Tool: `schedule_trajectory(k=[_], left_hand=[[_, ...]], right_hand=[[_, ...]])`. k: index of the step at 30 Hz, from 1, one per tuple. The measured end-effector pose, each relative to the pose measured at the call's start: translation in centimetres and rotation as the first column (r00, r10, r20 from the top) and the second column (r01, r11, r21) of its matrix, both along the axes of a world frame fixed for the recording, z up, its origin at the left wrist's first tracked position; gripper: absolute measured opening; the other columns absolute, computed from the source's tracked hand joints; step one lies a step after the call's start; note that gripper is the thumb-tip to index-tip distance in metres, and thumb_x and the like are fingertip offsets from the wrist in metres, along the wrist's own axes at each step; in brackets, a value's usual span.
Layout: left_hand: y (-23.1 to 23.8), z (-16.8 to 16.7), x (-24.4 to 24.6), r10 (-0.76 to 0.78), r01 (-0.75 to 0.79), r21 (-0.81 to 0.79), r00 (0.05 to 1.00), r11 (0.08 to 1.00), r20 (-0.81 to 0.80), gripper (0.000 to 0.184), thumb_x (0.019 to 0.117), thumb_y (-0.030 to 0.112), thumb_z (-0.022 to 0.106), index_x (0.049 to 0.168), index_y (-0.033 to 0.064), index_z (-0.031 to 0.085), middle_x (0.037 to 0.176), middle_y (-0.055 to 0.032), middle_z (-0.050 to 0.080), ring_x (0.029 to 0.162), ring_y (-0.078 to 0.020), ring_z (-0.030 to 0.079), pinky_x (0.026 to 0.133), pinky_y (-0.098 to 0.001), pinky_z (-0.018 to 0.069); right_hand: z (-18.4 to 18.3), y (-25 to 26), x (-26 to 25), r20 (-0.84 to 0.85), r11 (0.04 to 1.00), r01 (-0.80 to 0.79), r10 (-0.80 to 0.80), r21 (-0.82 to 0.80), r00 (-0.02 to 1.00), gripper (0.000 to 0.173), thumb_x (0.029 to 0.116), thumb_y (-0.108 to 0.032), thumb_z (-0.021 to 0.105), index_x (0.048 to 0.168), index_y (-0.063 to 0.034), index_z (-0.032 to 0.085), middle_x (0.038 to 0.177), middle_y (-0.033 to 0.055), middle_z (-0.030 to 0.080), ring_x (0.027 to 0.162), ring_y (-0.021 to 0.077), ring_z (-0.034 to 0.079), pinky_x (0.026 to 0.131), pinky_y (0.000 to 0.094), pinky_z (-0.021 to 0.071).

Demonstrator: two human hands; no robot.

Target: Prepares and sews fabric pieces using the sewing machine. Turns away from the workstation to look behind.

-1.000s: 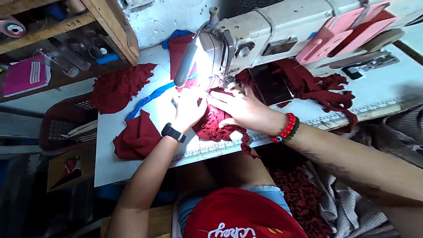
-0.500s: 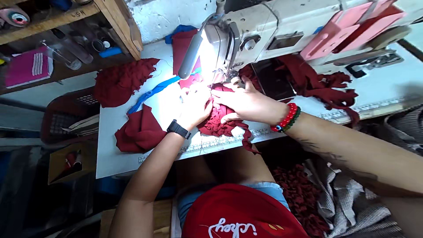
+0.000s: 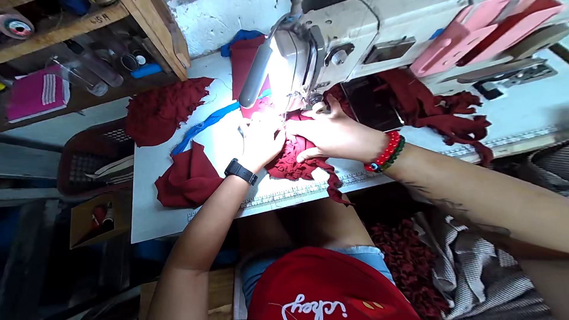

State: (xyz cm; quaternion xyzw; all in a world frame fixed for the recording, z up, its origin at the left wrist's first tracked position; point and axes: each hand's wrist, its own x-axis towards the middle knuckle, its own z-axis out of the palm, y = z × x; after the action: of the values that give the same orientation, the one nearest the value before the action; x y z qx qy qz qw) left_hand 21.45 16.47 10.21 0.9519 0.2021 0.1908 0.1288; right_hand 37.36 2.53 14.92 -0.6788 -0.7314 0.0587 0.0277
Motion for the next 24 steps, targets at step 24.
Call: schedule_trajectory(k=[24], left_hand=[[-0.3, -0.8, -0.2, 0.021, -0.016, -0.057, 0.995, 0.998, 0.094, 0.023, 0.0979, 0.035, 0.058, 0.095, 0.0192, 0.075, 0.106, -0.0008, 0.071, 0.117, -0.0250, 0.059, 0.102, -0.0617, 0.0354]], right_hand=[[-1.7, -0.8, -0.3, 0.052, 0.995, 0.065, -0.069, 0.079, 0.996, 0.055, 0.1061, -0.055, 0.042, 0.151, -0.0250, 0.055, 0.154, 0.0104, 0.053, 0.145, 0.0428, 0.044, 0.110, 0.0846, 0.0138]])
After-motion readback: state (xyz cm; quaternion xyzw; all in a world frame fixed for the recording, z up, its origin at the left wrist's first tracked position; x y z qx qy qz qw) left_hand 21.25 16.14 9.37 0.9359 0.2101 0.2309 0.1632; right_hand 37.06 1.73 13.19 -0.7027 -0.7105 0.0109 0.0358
